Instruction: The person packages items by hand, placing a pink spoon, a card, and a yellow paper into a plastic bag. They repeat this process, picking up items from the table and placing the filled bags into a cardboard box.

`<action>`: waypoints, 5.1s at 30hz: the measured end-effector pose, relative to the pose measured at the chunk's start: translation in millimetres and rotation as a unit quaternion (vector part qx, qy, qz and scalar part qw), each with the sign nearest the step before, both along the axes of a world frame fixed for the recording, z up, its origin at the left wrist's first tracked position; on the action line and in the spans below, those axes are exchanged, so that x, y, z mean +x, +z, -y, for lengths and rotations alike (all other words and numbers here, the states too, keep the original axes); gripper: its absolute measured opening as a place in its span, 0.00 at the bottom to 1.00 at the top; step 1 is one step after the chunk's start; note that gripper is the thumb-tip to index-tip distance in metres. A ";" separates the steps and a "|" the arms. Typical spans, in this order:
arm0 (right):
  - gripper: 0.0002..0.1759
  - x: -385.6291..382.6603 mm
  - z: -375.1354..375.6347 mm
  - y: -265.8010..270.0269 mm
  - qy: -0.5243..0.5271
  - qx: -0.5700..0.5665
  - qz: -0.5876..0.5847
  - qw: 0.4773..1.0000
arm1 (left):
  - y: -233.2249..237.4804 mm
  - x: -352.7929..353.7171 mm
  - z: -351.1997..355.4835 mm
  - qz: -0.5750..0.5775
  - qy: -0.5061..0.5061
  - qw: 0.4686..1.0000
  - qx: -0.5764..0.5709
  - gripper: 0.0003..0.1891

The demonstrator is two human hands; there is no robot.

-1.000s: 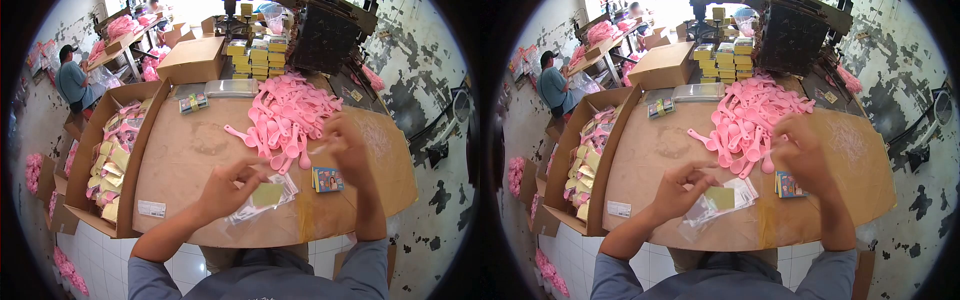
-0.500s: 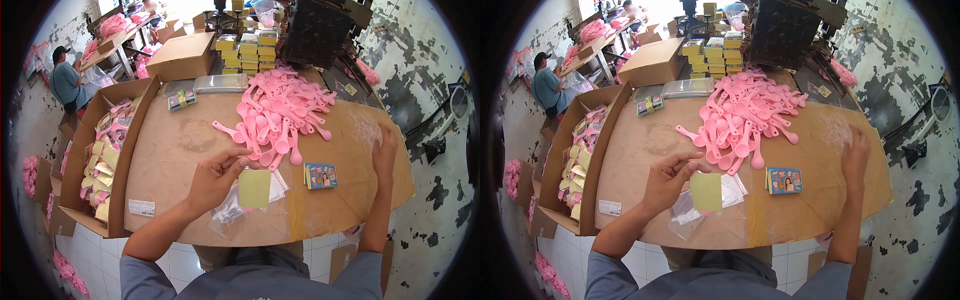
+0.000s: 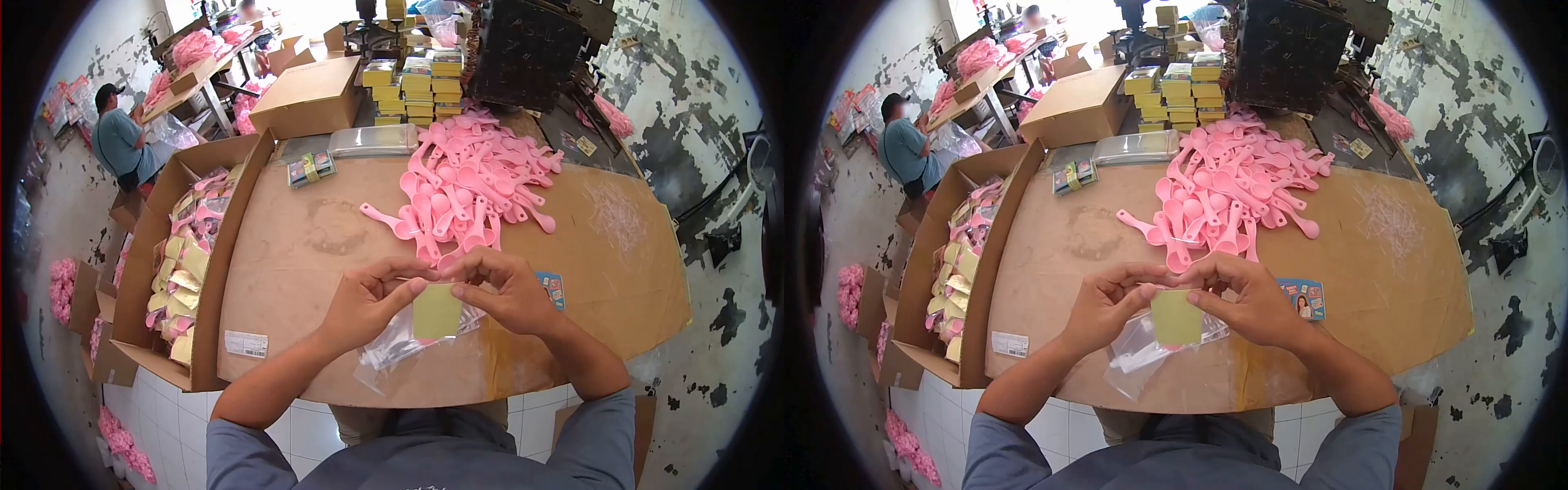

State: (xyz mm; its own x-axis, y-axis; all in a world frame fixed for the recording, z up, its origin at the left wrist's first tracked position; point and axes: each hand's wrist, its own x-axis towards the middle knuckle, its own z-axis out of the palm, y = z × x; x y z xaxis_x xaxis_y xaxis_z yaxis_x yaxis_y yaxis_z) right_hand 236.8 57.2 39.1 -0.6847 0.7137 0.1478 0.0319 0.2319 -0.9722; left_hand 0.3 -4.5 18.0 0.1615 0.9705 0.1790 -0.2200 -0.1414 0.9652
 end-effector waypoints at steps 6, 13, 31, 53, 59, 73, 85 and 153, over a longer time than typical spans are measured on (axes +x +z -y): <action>0.10 4.2 -4.8 -12.4 -0.025 -0.048 -0.069 0.996 | -3.8 -3.4 -0.5 -0.053 0.010 0.998 -0.043 0.11; 0.09 13.2 -13.9 -19.7 -0.001 -0.097 -0.102 0.990 | -6.8 -6.2 1.5 -0.108 0.026 0.993 0.047 0.12; 0.14 14.3 -14.3 -18.6 -0.019 0.016 -0.031 0.999 | -8.5 -7.8 -6.4 -0.085 -0.003 0.995 -0.045 0.11; 0.21 119.0 -24.6 12.3 -0.152 0.292 0.319 0.888 | -13.3 -62.9 -17.6 0.025 0.251 0.965 0.067 0.30; 0.14 127.9 -16.3 7.9 -0.140 0.200 0.319 0.916 | -21.7 -12.9 -2.1 -0.536 0.118 0.830 0.099 0.20; 0.11 108.5 -17.5 31.3 -0.132 0.174 0.254 0.942 | -19.5 -11.3 -9.8 -0.082 -0.066 0.993 -0.049 0.20; 0.10 26.9 -25.3 28.9 -0.073 0.174 0.099 0.977 | -7.5 4.2 -16.9 -0.060 -0.038 0.994 -0.083 0.32; 0.06 40.6 -29.0 20.9 -0.127 0.072 -0.027 0.989 | -18.5 -2.8 -0.7 -0.026 -0.012 0.996 -0.086 0.16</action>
